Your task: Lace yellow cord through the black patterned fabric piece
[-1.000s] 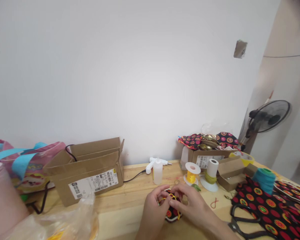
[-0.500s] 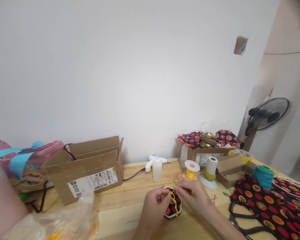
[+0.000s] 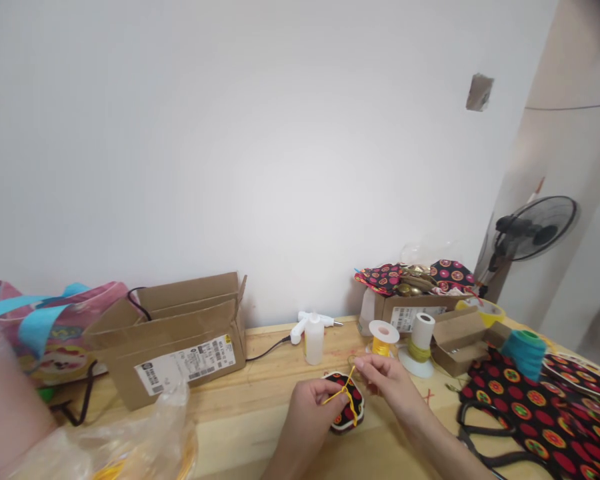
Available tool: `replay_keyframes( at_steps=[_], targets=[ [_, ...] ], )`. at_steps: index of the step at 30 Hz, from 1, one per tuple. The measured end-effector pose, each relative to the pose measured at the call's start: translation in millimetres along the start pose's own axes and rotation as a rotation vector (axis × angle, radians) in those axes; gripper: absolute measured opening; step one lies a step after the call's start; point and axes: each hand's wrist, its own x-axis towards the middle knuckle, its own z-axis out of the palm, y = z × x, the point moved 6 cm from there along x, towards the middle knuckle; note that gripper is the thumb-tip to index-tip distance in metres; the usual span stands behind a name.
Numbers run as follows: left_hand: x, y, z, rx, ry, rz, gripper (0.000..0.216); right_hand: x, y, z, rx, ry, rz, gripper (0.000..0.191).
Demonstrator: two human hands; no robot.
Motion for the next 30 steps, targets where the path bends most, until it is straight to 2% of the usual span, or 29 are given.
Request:
replay_keyframes(
  at_steps=[4, 10, 15, 24, 27, 30],
  targets=[
    [1.2, 0.4, -1.3, -0.010, 0.010, 0.006, 0.026, -1.7, 8.9, 0.5, 0.295, 0.008, 0.128, 0.023],
    [0.7, 8.0, -0.6, -0.098, -0.010, 0.029, 0.027, -3.6, 12.6, 7.5, 0.645, -0.059, 0.171, 0.010],
    [-2.0, 15.3, -2.8, -0.203, 0.026, 0.026, 0.027, -5.1, 15.4, 9.4, 0.671, -0.087, 0.213, 0.008],
    [8.7, 1.6, -7.4, -0.184, 0.045, 0.060, 0.025, -8.6, 4.2, 17.4, 0.719, -0.204, 0.127, 0.006],
    [6.6, 5.5, -8.7, -0.132, 0.054, 0.066, 0.024, -8.0, 6.8, 17.1, 0.717, -0.199, 0.125, 0.007],
    [3.7, 10.0, -8.7, -0.106, 0.055, 0.069, 0.024, -6.1, 12.4, 13.0, 0.687, -0.134, 0.176, 0.008]
  ],
)
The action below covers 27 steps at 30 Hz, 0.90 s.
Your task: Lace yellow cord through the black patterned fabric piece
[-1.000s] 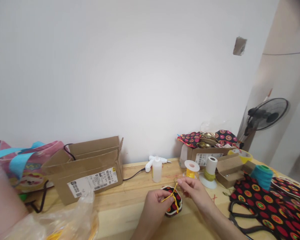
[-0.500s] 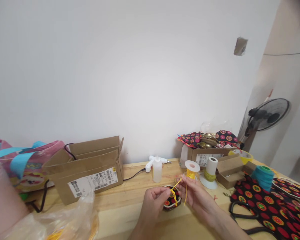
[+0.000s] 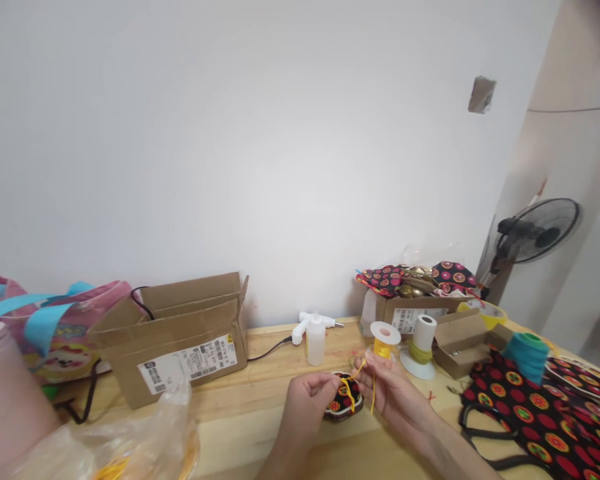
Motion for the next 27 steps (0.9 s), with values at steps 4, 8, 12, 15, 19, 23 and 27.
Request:
replay_keyframes(
  at_steps=[4, 8, 12, 15, 19, 23, 27],
  targets=[
    [-1.8, 4.2, 1.7, 0.018, -0.021, 0.024, 0.027, 1.9, 0.8, -8.6, 0.007, 0.092, 0.032, 0.009],
    [-2.1, 4.8, 1.3, 0.056, -0.026, 0.021, 0.027, 3.0, -1.1, -10.2, -0.092, 0.105, 0.017, 0.012],
    [-1.9, 4.1, 0.0, 0.077, -0.019, 0.019, 0.028, 0.4, -13.6, -2.6, -0.450, 0.109, -0.144, 0.022],
    [-1.6, 2.0, 1.1, 0.064, -0.042, 0.013, 0.028, -2.7, -19.2, 9.3, -0.773, 0.054, -0.289, 0.027],
    [-1.6, 0.1, -0.2, 0.081, -0.014, 0.036, 0.027, -5.0, -17.8, 19.4, -1.132, -0.027, -0.461, 0.019],
    [-1.9, 0.3, 0.4, 0.149, 0.001, 0.048, 0.029, -6.3, -17.3, 18.8, -1.242, -0.036, -0.521, 0.023],
    [-1.8, 2.9, 0.5, 0.168, 0.010, 0.040, 0.030, -10.2, -19.8, 21.7, -1.260, -0.053, -0.594, 0.022]
  ],
)
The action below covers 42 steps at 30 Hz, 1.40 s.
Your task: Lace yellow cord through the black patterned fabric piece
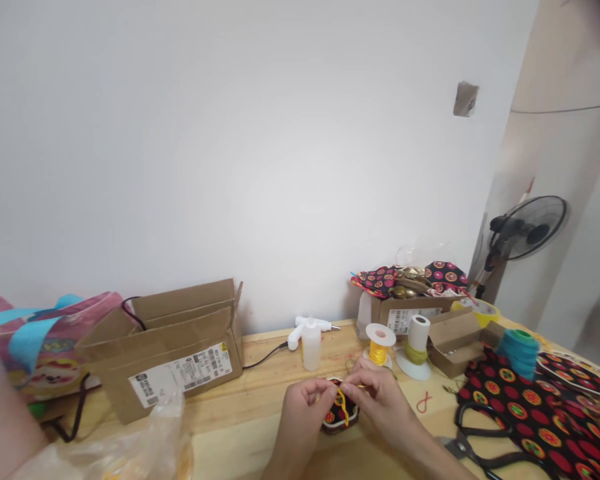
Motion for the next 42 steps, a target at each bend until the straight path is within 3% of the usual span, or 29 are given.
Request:
replay_keyframes(
  at_steps=[8, 22, 31, 42],
  targets=[
    [-1.3, 2.3, 3.7, -0.143, -0.073, 0.022, 0.025, 2.3, 6.4, -2.9, -0.001, 0.062, 0.064, 0.024],
    [-0.7, 3.0, 4.4, 0.009, -0.068, 0.005, 0.018, 1.1, 5.5, -4.5, -0.157, 0.116, 0.017, 0.018],
    [4.8, -1.6, -0.3, -0.014, -0.060, -0.006, 0.020, 0.0, -7.2, 3.2, -0.150, -0.050, -0.054, 0.014],
    [0.0, 0.2, 3.5, 0.165, -0.113, 0.039, 0.017, -0.6, -1.4, 2.1, -0.274, -0.030, -0.003, 0.014]
  ],
)
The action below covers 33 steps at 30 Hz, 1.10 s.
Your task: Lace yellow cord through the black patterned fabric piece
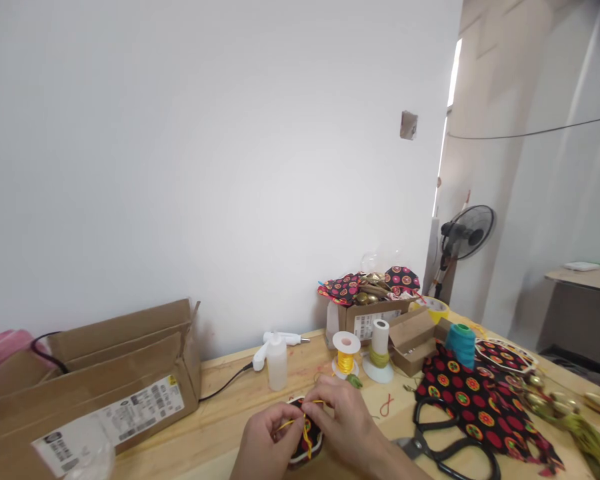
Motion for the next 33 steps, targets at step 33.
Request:
replay_keyframes(
  at_steps=[33],
  targets=[
    [1.7, -5.5, -2.7, 0.142, 0.027, 0.066, 0.024, 0.1, 3.8, 1.4, 0.065, 0.006, 0.005, 0.013]
  ],
)
